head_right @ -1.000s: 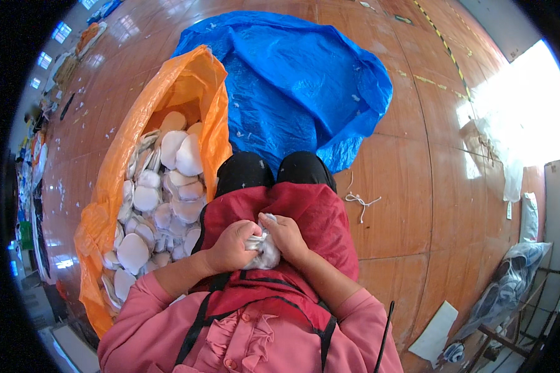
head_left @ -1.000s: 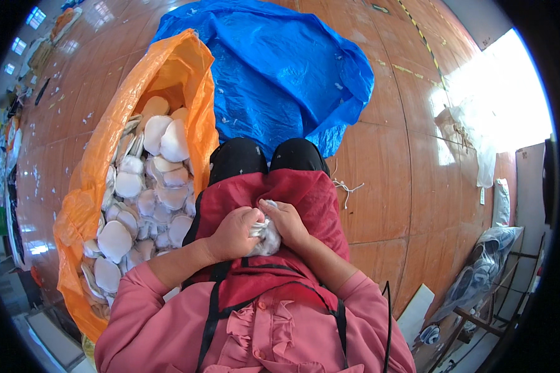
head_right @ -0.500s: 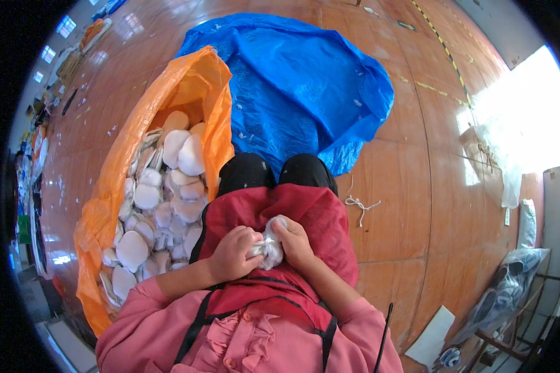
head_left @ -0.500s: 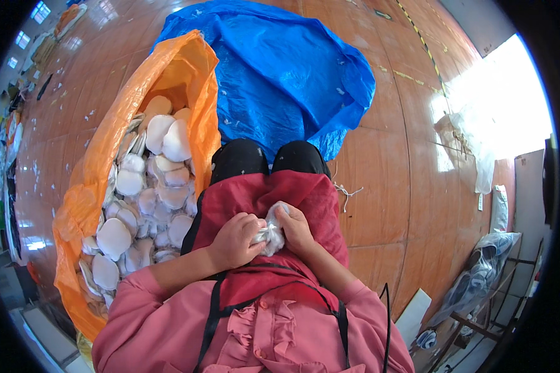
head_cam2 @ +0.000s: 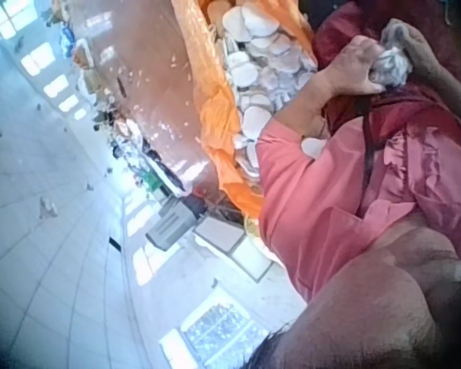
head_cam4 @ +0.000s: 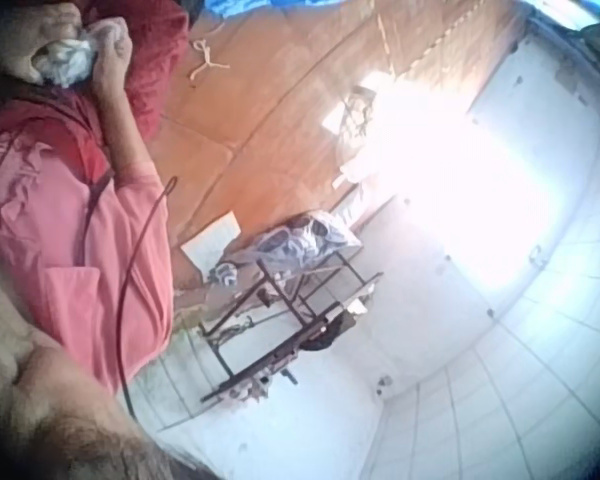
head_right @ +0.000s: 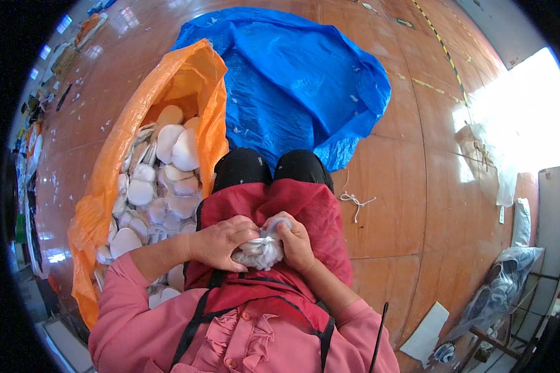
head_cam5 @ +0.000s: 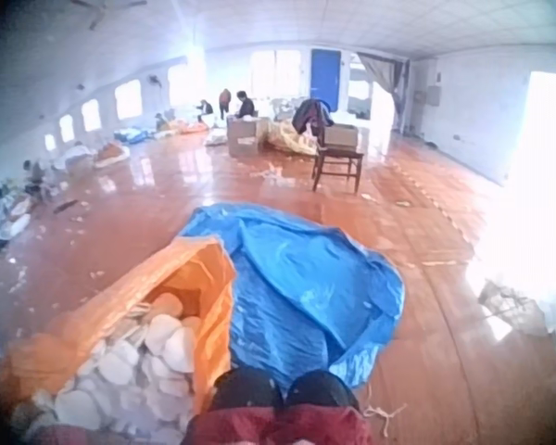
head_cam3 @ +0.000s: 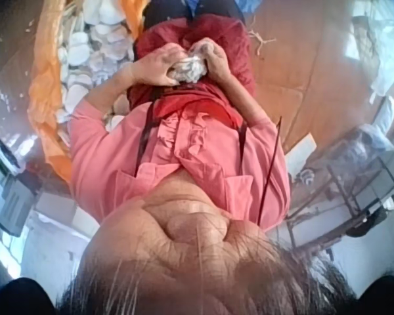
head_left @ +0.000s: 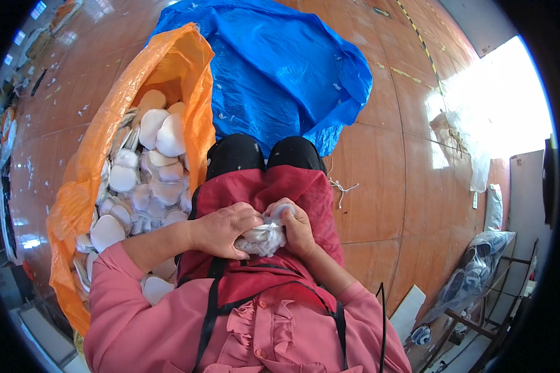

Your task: The person sits on the floor and repeatedly picks white fabric pieces from a large orange bag. They open each piece, insert a small amount of white stuffing, and close it by hand. The finished pieces are placed on a blue tarp beside them.

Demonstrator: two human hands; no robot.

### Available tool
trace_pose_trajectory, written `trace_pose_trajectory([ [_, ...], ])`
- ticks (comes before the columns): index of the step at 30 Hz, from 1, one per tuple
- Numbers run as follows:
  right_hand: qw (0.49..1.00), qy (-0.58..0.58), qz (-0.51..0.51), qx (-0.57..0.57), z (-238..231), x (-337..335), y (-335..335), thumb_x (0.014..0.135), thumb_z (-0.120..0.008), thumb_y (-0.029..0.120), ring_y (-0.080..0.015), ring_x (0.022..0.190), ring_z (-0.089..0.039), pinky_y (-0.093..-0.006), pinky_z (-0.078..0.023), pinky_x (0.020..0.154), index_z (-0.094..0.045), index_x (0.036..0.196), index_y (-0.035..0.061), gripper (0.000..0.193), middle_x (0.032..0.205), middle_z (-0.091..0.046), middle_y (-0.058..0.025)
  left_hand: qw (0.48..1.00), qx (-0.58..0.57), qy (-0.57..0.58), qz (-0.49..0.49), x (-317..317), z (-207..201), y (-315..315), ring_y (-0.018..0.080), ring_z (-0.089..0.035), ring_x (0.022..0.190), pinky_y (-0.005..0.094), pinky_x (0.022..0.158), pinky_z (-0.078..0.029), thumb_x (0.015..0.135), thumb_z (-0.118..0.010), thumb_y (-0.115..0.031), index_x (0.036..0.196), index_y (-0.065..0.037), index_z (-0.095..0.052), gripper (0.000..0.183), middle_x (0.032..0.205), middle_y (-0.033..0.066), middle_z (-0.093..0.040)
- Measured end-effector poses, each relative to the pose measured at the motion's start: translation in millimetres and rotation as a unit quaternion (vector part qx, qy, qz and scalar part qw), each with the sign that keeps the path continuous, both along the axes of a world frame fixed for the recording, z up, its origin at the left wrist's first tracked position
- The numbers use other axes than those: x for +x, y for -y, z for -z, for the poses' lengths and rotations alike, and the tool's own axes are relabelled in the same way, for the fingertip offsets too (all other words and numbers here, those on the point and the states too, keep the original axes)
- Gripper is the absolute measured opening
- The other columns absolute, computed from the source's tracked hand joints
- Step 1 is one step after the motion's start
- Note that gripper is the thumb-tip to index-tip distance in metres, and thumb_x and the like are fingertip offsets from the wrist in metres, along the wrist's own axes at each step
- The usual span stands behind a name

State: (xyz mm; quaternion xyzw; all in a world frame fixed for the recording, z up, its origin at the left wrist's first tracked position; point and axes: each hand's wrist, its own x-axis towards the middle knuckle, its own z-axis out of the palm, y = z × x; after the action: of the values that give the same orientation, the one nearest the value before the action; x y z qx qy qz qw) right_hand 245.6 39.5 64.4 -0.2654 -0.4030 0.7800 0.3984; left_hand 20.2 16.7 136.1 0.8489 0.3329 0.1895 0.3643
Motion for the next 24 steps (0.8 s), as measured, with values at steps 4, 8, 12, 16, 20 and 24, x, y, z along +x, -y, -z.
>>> trace_pose_trajectory([
  [4,0.999,-0.019,0.021,0.046,-11.2,-5.0,-13.7,0.099,-0.053,0.043,-0.0195,0.093,-0.056,-0.0311,-0.042,0.087,-0.063,0.091,-0.0002,0.045,0.098,-0.060,-0.0100,0.992,0.128,-0.011,-0.004,0.6,-6.7,-8.4,0.0349,-0.051,0.120,0.0462,0.100,-0.042,0.068,-0.082,-0.029,0.116,-0.007,-0.051,0.061,0.117,0.0148,-0.055],
  [8,0.985,-0.080,-0.007,0.153,-37.7,-22.6,-40.3,0.096,-0.054,0.047,-0.0236,0.090,-0.056,-0.0348,-0.043,0.084,-0.061,0.083,0.0003,0.049,0.088,-0.059,-0.0106,0.956,0.293,0.015,0.015,-6.8,-11.3,-20.2,0.0324,-0.058,0.110,0.0463,0.094,-0.048,0.078,-0.070,-0.018,0.111,-0.006,-0.052,0.039,0.108,0.0140,-0.060],
  [12,0.970,-0.172,0.020,0.168,-53.5,-56.4,-57.7,0.098,-0.051,0.042,-0.0240,0.082,-0.054,-0.0351,-0.043,0.075,-0.059,0.080,0.0001,0.046,0.081,-0.056,-0.0100,0.928,0.368,0.052,-0.003,-21.1,-18.9,-25.0,0.0322,-0.062,0.096,0.0449,0.084,-0.053,0.079,-0.068,-0.012,0.107,-0.003,-0.053,0.033,0.103,0.0137,-0.059],
  [16,0.971,-0.204,0.050,0.112,-64.8,-83.4,-54.7,0.099,-0.051,0.043,-0.0213,0.076,-0.050,-0.0346,-0.041,0.070,-0.055,0.075,0.0021,0.047,0.076,-0.051,-0.0082,0.918,0.384,0.040,-0.091,-21.5,-22.0,-9.9,0.0308,-0.059,0.092,0.0419,0.076,-0.053,0.074,-0.072,-0.012,0.111,-0.002,-0.053,0.042,0.103,0.0122,-0.056],
  [20,0.971,-0.219,0.042,0.081,-66.1,-90.8,-51.7,0.099,-0.049,0.046,-0.0212,0.075,-0.049,-0.0348,-0.041,0.070,-0.054,0.070,0.0046,0.051,0.074,-0.049,-0.0066,0.900,0.413,0.033,-0.136,-17.4,-12.3,1.7,0.0293,-0.057,0.090,0.0398,0.074,-0.053,0.072,-0.073,-0.012,0.111,-0.004,-0.056,0.043,0.102,0.0106,-0.054],
  [24,0.966,-0.248,0.052,0.053,-61.7,-90.4,-55.0,0.098,-0.050,0.048,-0.0227,0.079,-0.050,-0.0358,-0.042,0.076,-0.055,0.076,0.0029,0.051,0.075,-0.051,-0.0081,0.882,0.435,0.026,-0.177,-5.7,-13.5,4.1,0.0274,-0.057,0.089,0.0380,0.073,-0.053,0.070,-0.074,-0.011,0.105,-0.008,-0.061,0.037,0.103,0.0100,-0.054],
])
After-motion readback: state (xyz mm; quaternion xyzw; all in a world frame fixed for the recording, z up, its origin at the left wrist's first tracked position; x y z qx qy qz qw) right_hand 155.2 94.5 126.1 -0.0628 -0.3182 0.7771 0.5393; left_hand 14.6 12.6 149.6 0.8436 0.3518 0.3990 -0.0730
